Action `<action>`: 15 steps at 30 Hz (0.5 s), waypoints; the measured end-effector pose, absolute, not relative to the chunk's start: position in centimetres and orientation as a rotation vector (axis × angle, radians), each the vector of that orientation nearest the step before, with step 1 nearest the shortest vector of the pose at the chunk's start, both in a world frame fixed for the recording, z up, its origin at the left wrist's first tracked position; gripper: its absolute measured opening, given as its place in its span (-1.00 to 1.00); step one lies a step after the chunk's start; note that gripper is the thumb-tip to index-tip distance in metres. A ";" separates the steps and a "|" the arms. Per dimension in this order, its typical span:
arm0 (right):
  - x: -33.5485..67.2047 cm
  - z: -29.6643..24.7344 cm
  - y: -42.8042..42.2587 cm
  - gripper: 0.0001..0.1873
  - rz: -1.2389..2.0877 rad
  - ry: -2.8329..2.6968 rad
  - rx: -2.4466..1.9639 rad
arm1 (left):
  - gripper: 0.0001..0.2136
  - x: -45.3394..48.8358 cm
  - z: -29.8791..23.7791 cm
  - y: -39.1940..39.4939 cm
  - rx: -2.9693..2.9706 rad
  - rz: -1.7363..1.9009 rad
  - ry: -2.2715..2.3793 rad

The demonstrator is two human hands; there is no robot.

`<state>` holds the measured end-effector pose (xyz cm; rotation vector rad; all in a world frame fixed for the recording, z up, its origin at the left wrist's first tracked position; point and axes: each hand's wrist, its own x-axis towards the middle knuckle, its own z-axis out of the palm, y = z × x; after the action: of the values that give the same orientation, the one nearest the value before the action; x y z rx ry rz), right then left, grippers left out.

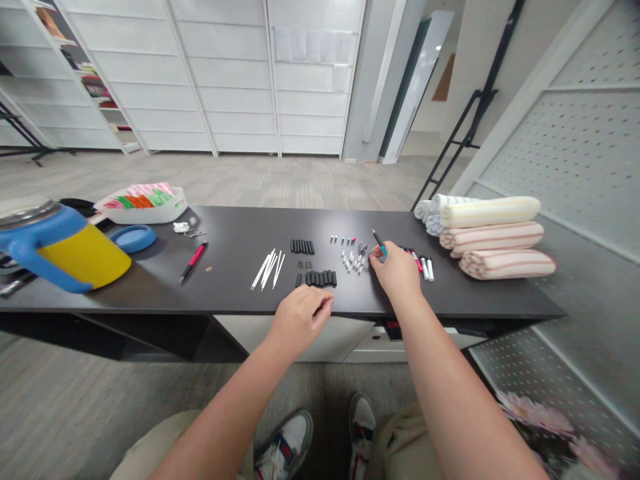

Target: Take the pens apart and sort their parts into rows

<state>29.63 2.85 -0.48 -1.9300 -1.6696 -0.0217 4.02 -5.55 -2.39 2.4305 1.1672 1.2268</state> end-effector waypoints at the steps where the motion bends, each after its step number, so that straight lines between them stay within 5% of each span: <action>1: 29.6 -0.5 2.8 -0.92 -0.025 -1.679 -1.922 | -0.86 4.0 -2.4 -5.6 2.431 1.230 1.170; 15: 28.9 0.6 1.7 -0.75 0.058 -1.619 -1.789 | -0.89 3.7 -1.4 -5.4 2.252 1.168 1.161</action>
<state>28.90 1.66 0.58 -1.7891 -1.6188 0.0583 3.69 -5.45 -1.39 2.2522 1.1611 1.1683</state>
